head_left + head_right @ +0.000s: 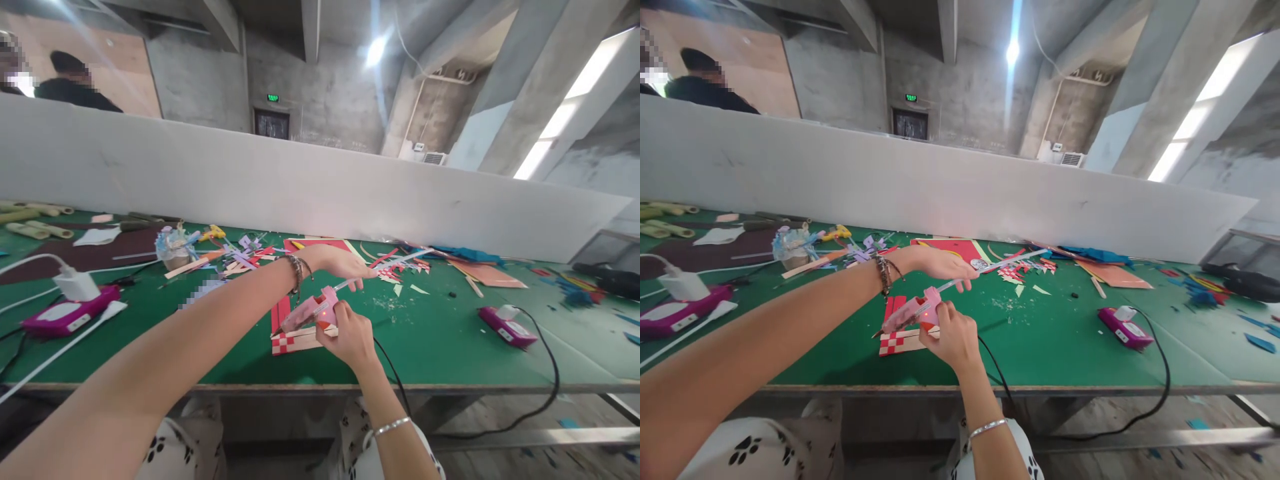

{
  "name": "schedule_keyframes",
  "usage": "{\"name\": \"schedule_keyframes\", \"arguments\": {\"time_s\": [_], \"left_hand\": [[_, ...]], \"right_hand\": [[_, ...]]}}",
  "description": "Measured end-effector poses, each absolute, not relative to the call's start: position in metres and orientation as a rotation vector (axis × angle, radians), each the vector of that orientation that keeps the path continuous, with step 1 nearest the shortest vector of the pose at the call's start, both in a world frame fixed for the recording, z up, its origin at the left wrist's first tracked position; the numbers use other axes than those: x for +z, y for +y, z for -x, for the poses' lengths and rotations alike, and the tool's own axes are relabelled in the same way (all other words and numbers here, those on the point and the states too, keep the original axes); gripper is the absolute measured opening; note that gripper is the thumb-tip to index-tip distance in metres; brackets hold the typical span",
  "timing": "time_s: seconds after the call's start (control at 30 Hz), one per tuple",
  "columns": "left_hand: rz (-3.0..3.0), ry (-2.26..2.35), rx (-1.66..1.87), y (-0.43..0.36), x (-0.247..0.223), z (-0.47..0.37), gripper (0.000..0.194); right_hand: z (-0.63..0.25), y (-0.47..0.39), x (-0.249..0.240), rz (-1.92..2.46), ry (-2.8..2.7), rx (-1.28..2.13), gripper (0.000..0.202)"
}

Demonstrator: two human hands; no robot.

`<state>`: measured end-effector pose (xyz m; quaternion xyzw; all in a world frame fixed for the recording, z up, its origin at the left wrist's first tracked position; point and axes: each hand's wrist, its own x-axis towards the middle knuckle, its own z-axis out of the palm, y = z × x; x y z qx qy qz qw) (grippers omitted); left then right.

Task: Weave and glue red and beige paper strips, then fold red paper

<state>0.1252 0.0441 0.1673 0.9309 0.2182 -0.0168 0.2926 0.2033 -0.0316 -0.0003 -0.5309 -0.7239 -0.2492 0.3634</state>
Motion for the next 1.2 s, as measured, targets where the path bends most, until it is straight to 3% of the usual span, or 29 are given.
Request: {"name": "schedule_keyframes", "arguments": {"time_s": [0.13, 0.53, 0.77, 0.97, 1.2], "left_hand": [[-2.300, 0.481, -0.225, 0.050, 0.168, -0.127, 0.026], [-2.519, 0.436, 0.002, 0.057, 0.171, -0.112, 0.018], [-2.542, 0.562, 0.136, 0.050, 0.166, -0.106, 0.019], [-2.624, 0.692, -0.026, 0.047, 0.185, -0.097, 0.032], [-2.703, 1.021, 0.650, 0.049, 0.239, -0.024, 0.039]], "right_hand": [[-0.205, -0.031, 0.002, 1.370, -1.849, -0.645, 0.017], [-0.205, -0.029, 0.007, 1.374, -1.770, -0.772, 0.022], [-0.205, -0.030, 0.007, 1.404, -1.805, -0.719, 0.022], [-0.207, -0.030, 0.006, 1.412, -1.866, -0.584, 0.022], [-0.221, -0.030, 0.008, 1.524, -1.756, -0.435, 0.023]]}}
